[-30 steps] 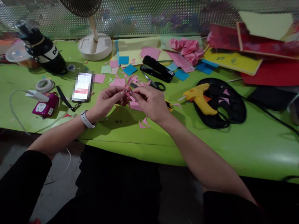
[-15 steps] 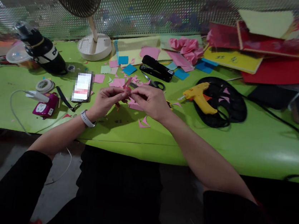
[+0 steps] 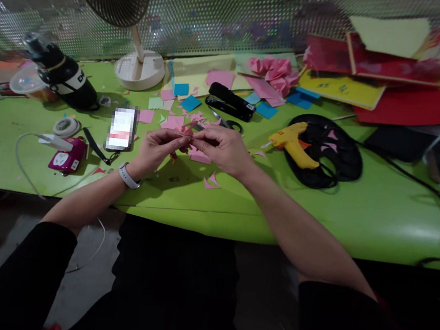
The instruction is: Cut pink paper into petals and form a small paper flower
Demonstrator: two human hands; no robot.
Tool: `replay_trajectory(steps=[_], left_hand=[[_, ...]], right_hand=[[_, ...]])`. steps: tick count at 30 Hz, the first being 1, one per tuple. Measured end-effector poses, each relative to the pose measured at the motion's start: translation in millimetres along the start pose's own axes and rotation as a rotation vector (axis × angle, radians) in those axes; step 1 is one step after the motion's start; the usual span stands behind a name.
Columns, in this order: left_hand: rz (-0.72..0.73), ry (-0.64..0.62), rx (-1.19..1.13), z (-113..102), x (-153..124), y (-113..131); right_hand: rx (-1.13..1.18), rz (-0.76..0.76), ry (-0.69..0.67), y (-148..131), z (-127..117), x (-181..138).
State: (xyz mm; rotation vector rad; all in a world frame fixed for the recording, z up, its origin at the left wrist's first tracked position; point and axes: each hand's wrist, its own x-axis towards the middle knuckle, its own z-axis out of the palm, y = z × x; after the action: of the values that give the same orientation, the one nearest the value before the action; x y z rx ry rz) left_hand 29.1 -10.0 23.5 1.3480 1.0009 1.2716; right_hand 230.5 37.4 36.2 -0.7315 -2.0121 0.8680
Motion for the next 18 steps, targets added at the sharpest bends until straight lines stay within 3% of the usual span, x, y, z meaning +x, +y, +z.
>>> replay_trajectory(steps=[18], left_hand=[[-0.025, 0.040, -0.054, 4.1, -1.3, 2.3]], right_hand=[[0.009, 0.006, -0.008, 7.5, 1.6, -0.3]])
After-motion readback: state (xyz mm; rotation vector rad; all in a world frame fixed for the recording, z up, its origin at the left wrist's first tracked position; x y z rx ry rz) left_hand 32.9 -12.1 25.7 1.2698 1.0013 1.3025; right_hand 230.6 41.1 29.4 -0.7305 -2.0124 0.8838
